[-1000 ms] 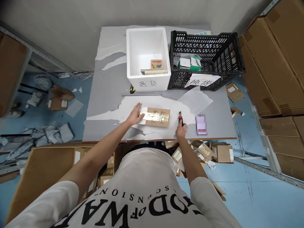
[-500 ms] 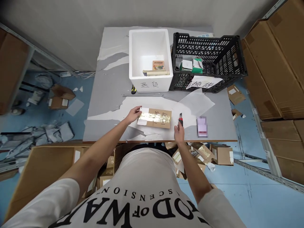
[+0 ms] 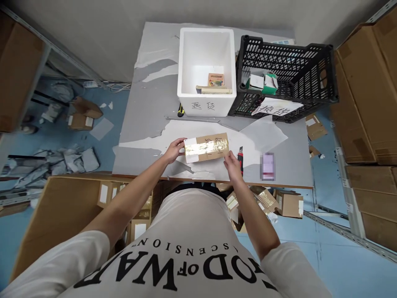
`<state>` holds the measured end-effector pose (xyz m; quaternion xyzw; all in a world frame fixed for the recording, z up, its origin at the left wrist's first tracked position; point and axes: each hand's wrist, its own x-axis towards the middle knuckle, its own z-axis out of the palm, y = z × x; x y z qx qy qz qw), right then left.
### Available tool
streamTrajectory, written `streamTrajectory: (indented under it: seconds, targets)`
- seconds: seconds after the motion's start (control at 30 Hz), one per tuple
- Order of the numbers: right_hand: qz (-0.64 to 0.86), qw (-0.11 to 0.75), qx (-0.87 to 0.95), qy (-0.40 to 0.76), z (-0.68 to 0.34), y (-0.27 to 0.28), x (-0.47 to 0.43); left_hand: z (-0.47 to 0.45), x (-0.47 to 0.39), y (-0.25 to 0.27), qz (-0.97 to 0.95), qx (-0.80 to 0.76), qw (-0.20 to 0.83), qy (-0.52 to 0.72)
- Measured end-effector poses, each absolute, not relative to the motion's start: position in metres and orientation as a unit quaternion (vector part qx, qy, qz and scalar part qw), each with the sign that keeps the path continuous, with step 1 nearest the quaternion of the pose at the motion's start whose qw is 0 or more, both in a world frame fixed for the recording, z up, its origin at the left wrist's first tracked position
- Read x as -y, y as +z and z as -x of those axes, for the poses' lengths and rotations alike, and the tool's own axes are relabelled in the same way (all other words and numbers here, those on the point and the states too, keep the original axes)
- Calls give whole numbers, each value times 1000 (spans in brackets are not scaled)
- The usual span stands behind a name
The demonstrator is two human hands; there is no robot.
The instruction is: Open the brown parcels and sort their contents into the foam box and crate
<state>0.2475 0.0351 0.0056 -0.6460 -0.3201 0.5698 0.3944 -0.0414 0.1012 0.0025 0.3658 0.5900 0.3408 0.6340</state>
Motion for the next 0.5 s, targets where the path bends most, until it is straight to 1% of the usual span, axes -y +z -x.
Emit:
streamTrajectory:
  seconds: [0.17, 0.27, 0.4, 0.5]
  targets:
    - [660, 357, 369, 548, -251, 21, -105, 36, -55, -4, -317, -605, 616, 392]
    - [634, 328, 427, 555, -245, 28, -141, 22, -28, -8, -291, -624, 606, 399]
    - [613, 284, 506, 536, -234, 30, -170, 1, 0, -11, -264, -621, 618, 403]
    - [619, 274, 520, 521, -227, 26, -178, -10, 13, -12, -233, -612, 641, 401]
